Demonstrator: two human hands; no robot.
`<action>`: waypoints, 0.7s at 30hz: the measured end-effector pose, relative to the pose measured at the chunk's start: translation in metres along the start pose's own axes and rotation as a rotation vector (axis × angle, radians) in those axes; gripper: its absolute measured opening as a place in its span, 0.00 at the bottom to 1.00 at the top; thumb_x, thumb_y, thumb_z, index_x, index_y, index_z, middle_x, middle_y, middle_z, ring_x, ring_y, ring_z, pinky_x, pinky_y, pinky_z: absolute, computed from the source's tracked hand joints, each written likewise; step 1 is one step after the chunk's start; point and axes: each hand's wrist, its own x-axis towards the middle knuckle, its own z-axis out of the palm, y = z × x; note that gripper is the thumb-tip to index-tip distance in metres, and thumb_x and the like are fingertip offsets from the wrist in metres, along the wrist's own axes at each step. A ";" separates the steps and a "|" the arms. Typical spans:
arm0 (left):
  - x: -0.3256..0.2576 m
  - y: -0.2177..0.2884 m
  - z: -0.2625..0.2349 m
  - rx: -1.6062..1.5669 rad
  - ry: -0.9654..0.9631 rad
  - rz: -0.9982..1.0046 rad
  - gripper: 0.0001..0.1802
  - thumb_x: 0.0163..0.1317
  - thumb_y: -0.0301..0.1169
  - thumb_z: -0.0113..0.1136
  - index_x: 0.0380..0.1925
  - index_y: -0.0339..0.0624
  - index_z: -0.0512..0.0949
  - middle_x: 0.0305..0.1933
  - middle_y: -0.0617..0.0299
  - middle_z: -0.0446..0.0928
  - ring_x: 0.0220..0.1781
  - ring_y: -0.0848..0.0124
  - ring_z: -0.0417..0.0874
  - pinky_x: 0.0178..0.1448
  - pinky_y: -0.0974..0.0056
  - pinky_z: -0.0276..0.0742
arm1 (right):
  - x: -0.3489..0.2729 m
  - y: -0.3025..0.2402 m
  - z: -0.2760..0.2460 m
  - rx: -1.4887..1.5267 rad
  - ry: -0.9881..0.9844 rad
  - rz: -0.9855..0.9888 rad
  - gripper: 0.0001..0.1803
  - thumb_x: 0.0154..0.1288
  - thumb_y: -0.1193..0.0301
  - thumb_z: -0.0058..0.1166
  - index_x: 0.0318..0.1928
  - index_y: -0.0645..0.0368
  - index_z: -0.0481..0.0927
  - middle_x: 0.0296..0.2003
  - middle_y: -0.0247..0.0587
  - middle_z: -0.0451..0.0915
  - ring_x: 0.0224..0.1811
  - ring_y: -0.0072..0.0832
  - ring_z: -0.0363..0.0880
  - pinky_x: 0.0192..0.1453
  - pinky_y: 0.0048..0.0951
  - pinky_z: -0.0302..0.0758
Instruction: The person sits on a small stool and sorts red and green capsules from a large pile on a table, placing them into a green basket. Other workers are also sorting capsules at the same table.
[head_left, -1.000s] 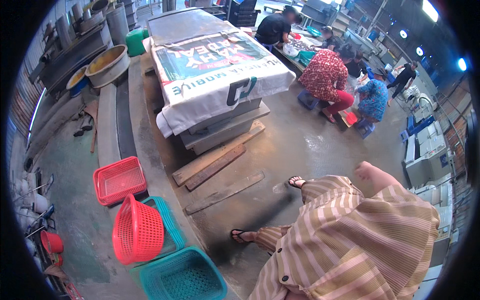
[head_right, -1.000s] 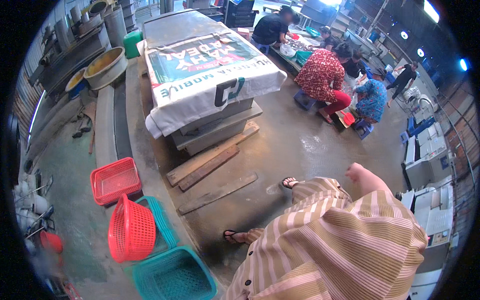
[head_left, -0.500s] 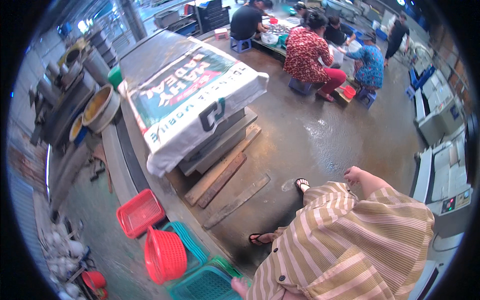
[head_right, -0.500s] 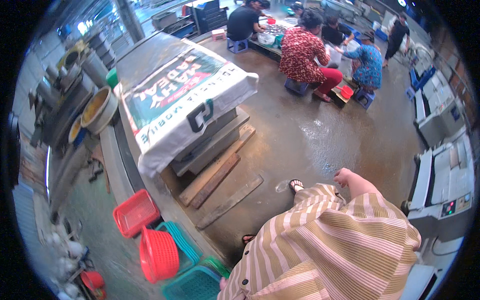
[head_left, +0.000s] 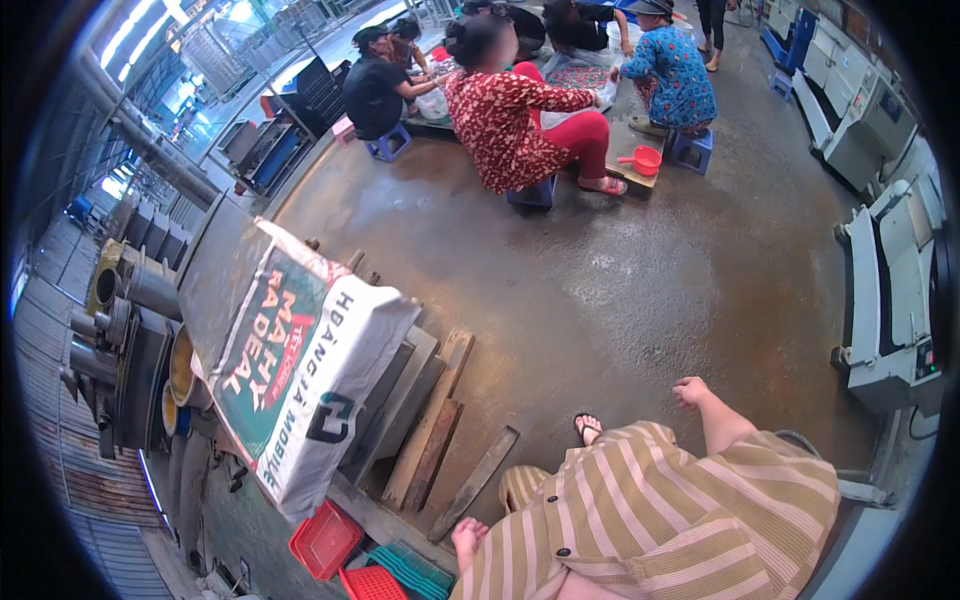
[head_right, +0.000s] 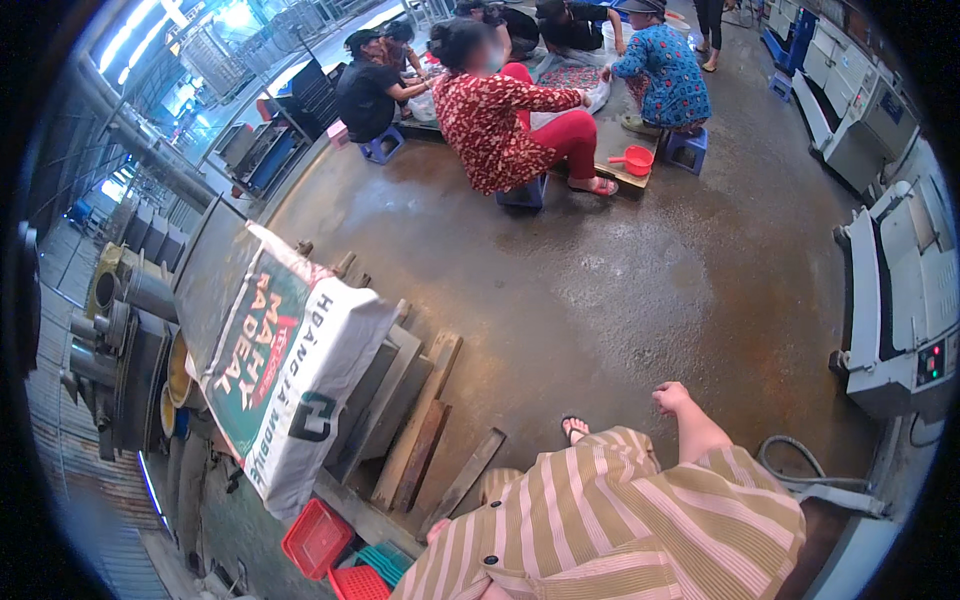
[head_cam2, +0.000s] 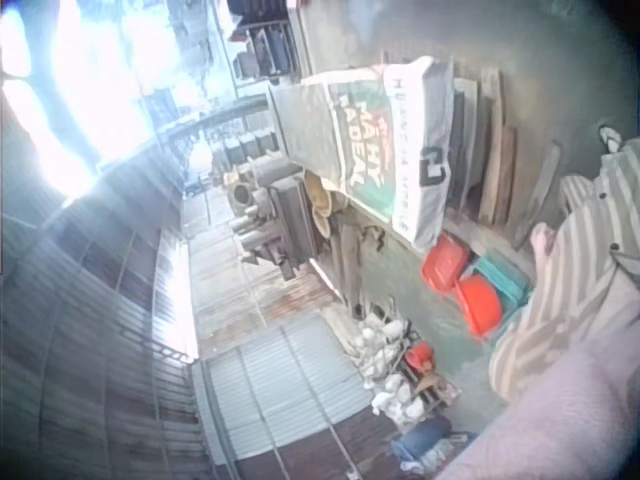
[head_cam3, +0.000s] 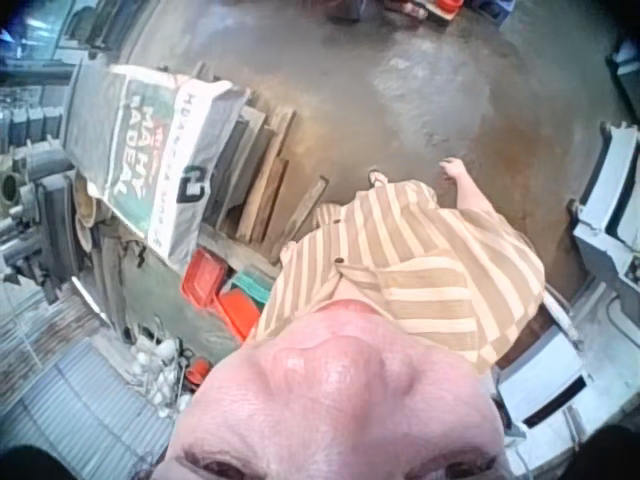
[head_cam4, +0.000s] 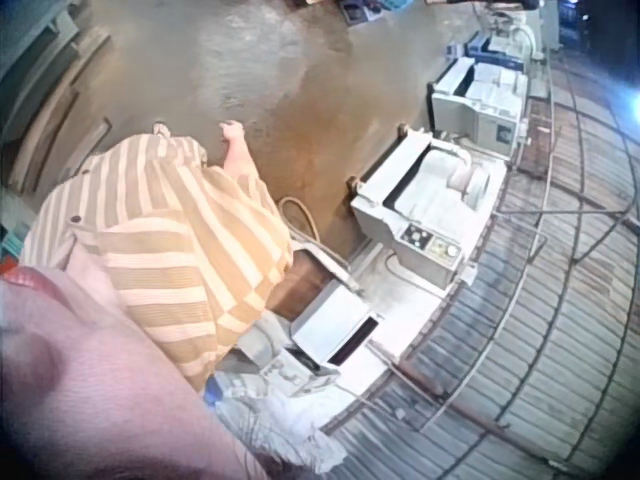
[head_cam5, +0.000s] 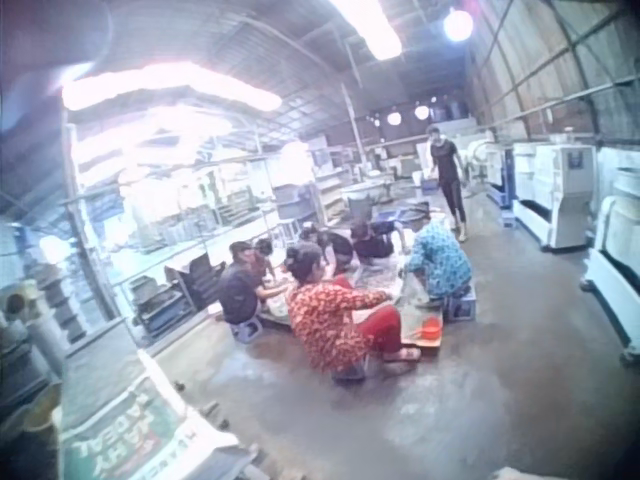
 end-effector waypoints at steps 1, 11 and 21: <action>-0.035 0.060 0.030 0.073 -0.011 0.006 0.15 0.58 0.27 0.56 0.46 0.39 0.72 0.36 0.56 0.78 0.30 0.67 0.81 0.33 0.64 0.77 | 0.013 -0.006 -0.002 0.063 -0.003 -0.004 0.19 0.59 0.64 0.52 0.51 0.51 0.75 0.31 0.37 0.79 0.25 0.27 0.79 0.22 0.30 0.72; 0.003 0.321 0.164 0.635 -0.170 0.441 0.19 0.55 0.25 0.59 0.49 0.34 0.72 0.37 0.55 0.80 0.37 0.71 0.81 0.43 0.67 0.76 | 0.084 -0.080 0.052 0.303 -0.088 0.068 0.17 0.58 0.67 0.53 0.49 0.53 0.75 0.31 0.40 0.78 0.23 0.29 0.77 0.23 0.31 0.71; 0.016 0.594 0.359 0.596 -0.707 0.857 0.19 0.56 0.25 0.58 0.50 0.37 0.72 0.42 0.54 0.79 0.44 0.70 0.80 0.50 0.66 0.75 | 0.119 -0.293 0.018 0.407 0.003 0.095 0.19 0.58 0.67 0.53 0.51 0.55 0.74 0.24 0.36 0.76 0.18 0.26 0.74 0.18 0.27 0.69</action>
